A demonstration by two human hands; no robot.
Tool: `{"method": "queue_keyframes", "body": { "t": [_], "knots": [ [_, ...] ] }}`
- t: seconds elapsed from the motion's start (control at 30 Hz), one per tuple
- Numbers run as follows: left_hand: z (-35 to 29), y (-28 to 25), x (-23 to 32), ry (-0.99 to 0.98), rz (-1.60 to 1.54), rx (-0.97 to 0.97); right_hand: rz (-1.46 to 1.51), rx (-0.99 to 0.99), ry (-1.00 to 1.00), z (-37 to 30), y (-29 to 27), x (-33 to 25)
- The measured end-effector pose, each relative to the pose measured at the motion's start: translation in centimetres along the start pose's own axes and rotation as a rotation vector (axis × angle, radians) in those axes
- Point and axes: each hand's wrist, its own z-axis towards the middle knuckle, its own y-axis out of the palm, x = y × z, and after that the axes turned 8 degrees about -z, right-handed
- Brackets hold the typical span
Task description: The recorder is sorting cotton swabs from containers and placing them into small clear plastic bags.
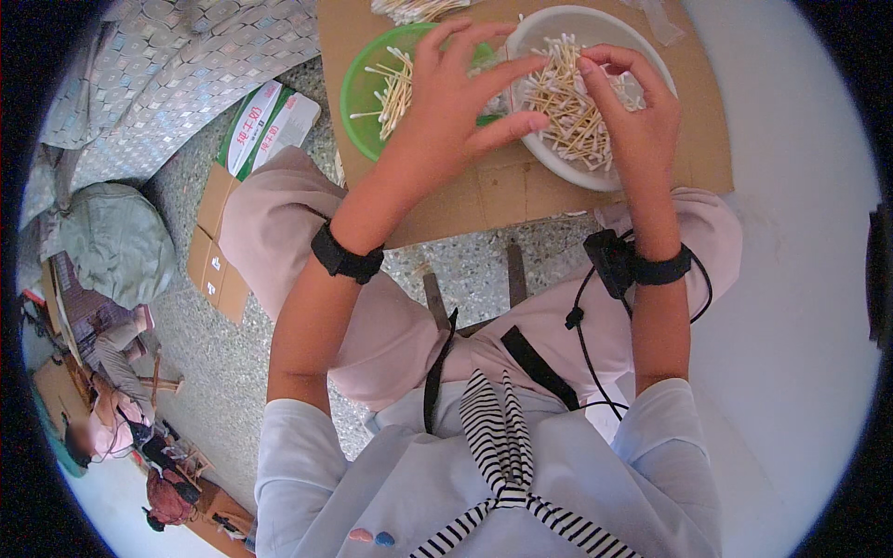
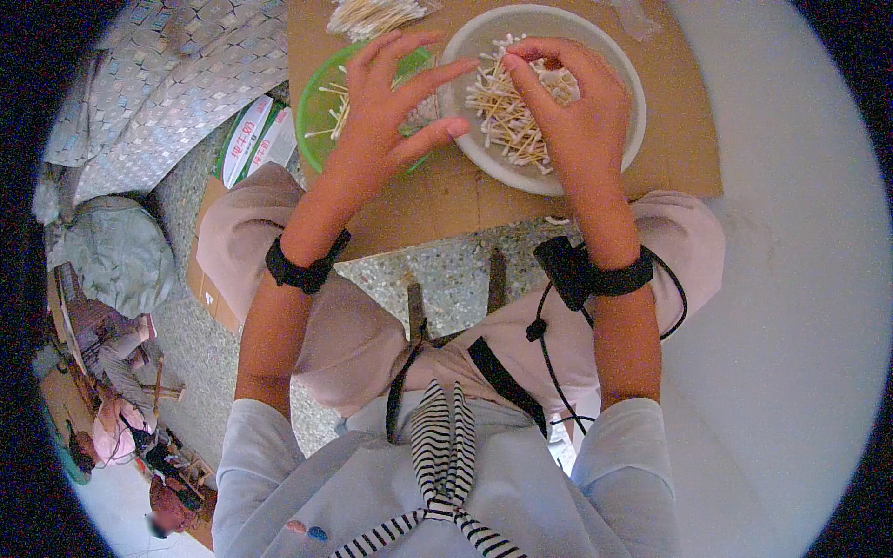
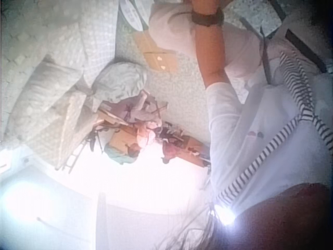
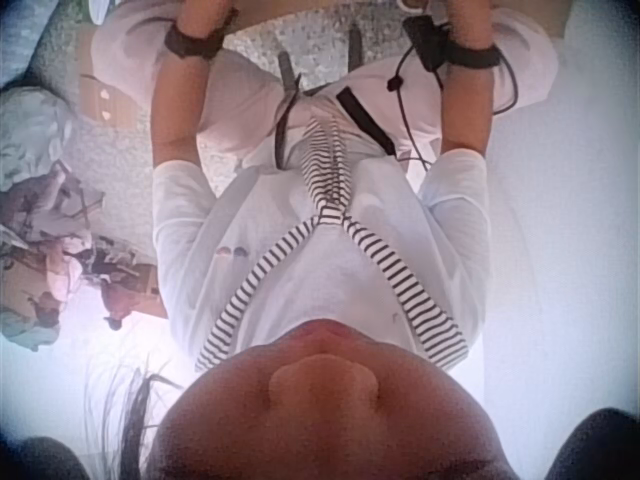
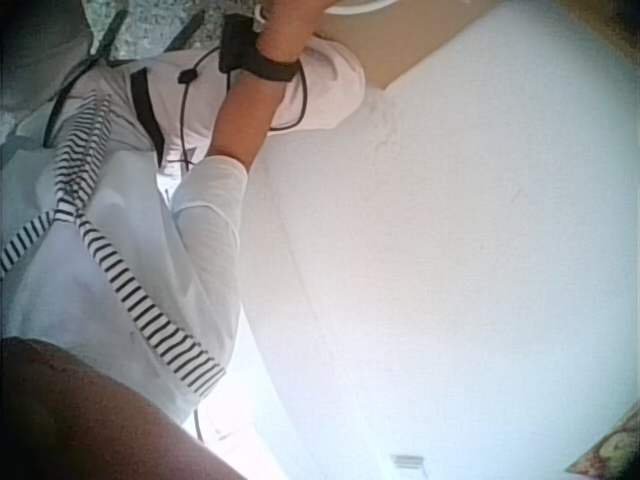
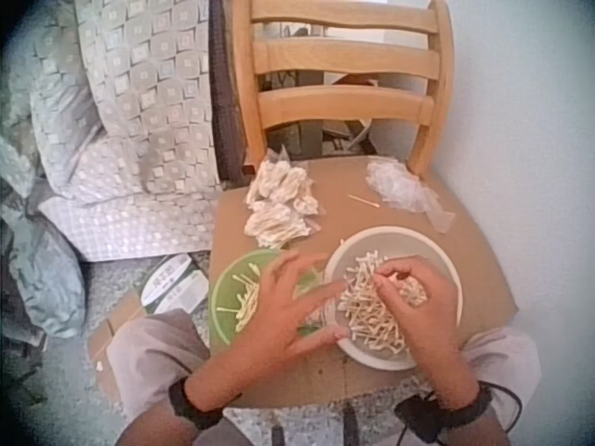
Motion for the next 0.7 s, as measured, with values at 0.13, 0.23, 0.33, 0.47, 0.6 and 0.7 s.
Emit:
{"method": "queue_keyframes", "body": {
  "t": [0.13,0.23,0.33,0.47,0.6,0.7],
  "knots": [
    [0.0,0.2,0.6,-0.038,-0.065,-0.069,-0.098,0.109,-0.124,0.0,-0.2,-0.2],
    [-0.1,0.4,0.5,-0.06,-0.1,-0.024,0.061,0.076,-0.07,-0.2,-0.2,-0.4],
    [0.0,0.6,0.3,-0.037,-0.066,0.034,0.324,-0.01,0.054,-0.7,-0.2,-1.1],
    [0.0,0.9,0.2,0.009,-0.078,0.053,0.619,-0.1,0.172,-1.0,0.4,-1.9],
    [0.3,1.1,0.4,0.01,-0.107,0.111,0.447,-0.28,0.072,-0.9,0.5,-1.4],
    [0.5,0.5,0.4,-0.033,-0.084,0.13,0.508,-0.269,0.094,-0.7,0.7,-1.7]
  ]
}}
